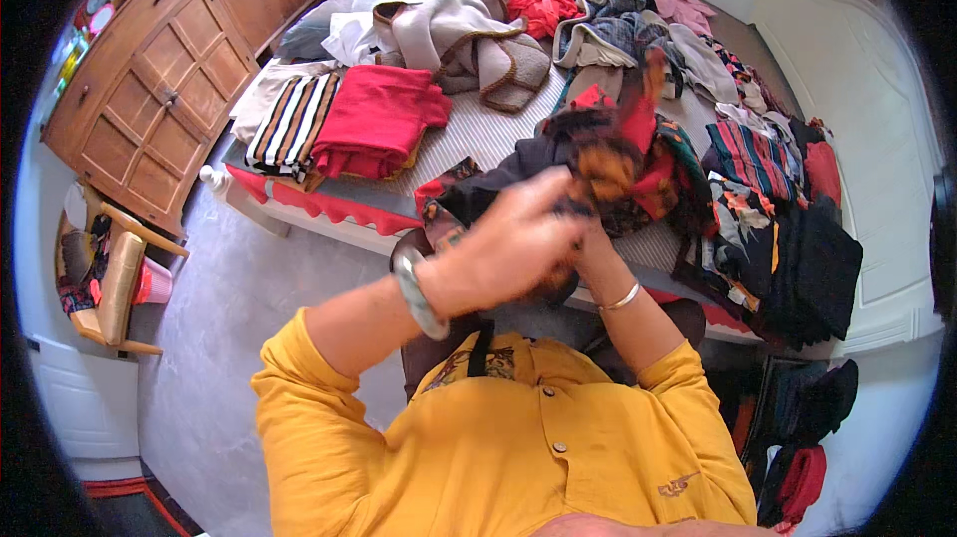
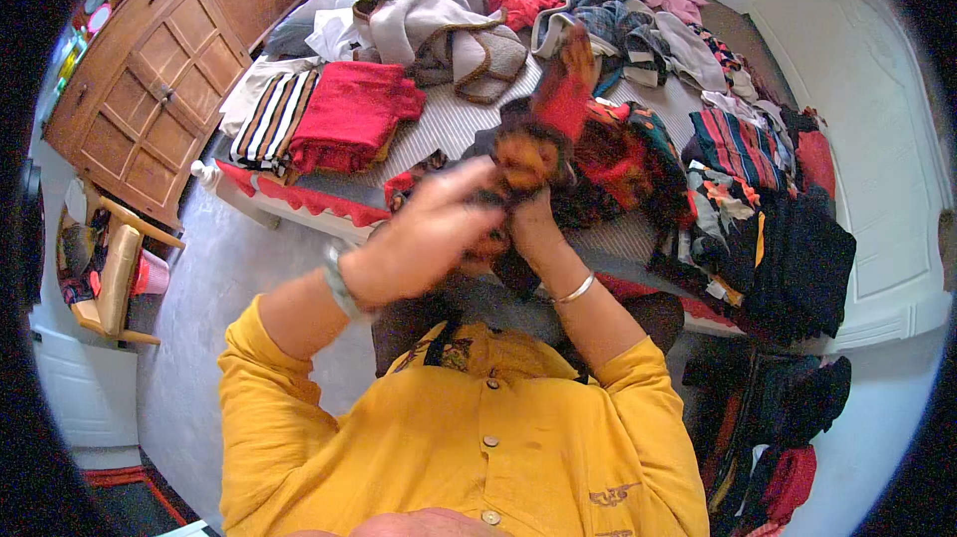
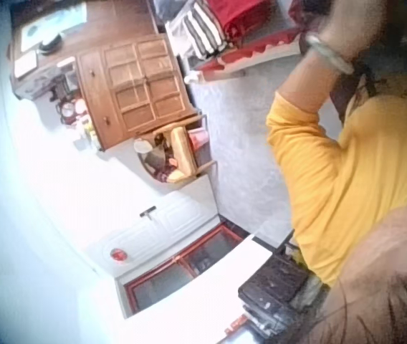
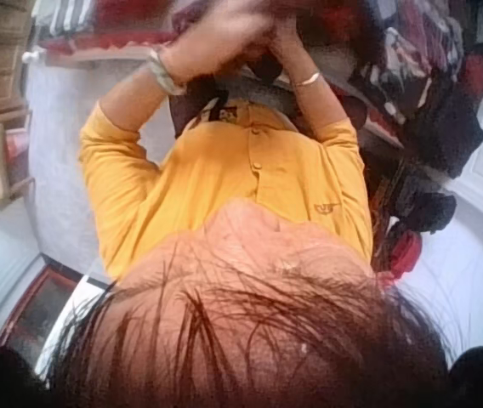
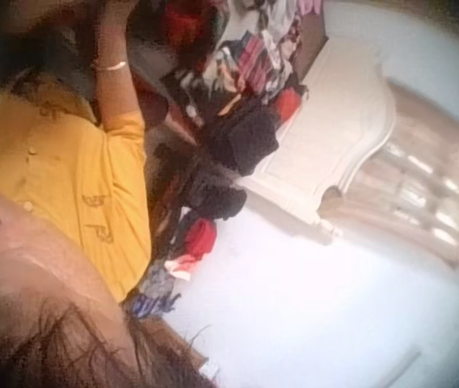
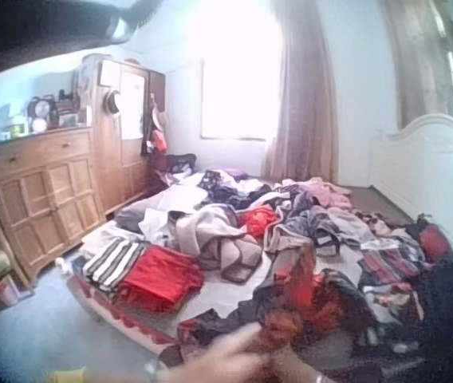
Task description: Folding various articles of clothing on a bed.
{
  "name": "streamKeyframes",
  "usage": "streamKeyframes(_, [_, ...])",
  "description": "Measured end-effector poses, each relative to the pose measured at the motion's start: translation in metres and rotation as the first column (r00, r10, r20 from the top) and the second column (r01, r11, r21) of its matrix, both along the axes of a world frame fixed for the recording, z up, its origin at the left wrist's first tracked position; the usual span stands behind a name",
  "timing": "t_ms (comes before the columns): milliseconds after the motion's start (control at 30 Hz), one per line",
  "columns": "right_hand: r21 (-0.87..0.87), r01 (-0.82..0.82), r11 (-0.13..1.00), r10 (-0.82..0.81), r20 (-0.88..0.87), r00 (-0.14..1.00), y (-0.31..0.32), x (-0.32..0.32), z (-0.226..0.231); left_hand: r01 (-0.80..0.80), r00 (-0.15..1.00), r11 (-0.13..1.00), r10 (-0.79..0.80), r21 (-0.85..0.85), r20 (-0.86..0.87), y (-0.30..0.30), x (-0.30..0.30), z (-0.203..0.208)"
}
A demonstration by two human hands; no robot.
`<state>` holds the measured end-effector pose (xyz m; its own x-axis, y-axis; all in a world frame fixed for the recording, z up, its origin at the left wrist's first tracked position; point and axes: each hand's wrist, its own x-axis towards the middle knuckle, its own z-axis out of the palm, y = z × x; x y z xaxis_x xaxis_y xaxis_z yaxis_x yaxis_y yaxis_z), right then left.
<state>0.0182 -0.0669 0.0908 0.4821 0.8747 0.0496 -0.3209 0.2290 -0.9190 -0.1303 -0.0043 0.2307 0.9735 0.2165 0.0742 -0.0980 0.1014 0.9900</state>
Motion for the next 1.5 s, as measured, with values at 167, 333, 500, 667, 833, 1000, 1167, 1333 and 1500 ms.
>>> streamKeyframes(167, [0.014,-0.019,1.0,0.017,0.118,0.993,-0.001,0.003,-0.006,0.109,0.993,0.992,-0.111,-0.061,-0.039,-0.062,0.0,-0.043])
streamKeyframes(333, [0.009,-0.019,1.0,0.016,0.242,0.97,-0.005,0.016,-0.011,0.04,0.947,0.997,-0.057,0.061,0.315,-0.065,0.01,-0.001])
streamKeyframes(500, [0.015,-0.006,1.0,0.0,0.345,0.939,-0.007,0.031,-0.015,0.104,0.75,0.978,-0.197,0.182,0.631,-0.081,0.015,0.021])
streamKeyframes(667, [0.005,-0.01,1.0,0.007,0.422,0.906,-0.013,0.034,-0.03,0.192,0.895,0.978,-0.209,0.083,0.395,-0.096,0.013,-0.023])
streamKeyframes(833, [0.015,-0.008,1.0,-0.001,0.494,0.87,-0.015,0.039,-0.04,0.299,0.943,0.954,-0.29,-0.028,0.165,-0.105,0.017,-0.033])
streamKeyframes(1000, [0.066,-0.018,0.998,-0.024,0.575,0.818,-0.006,0.046,-0.036,0.461,0.786,0.883,-0.45,0.083,0.423,-0.127,0.015,-0.021])
streamKeyframes(1167, [0.114,-0.037,0.993,-0.046,0.646,0.762,0.008,0.051,-0.035,0.182,0.757,0.877,-0.414,0.445,0.506,-0.114,0.005,-0.021])
streamKeyframes(1333, [0.154,-0.045,0.987,-0.08,0.715,0.694,0.017,0.059,-0.031,-0.747,0.616,0.553,0.369,0.367,0.696,-0.037,0.018,-0.028])
streamKeyframes(1500, [0.208,-0.086,0.974,-0.11,0.772,0.626,0.036,0.059,-0.024,-0.563,0.824,0.644,0.386,0.518,0.415,-0.027,0.016,-0.064])
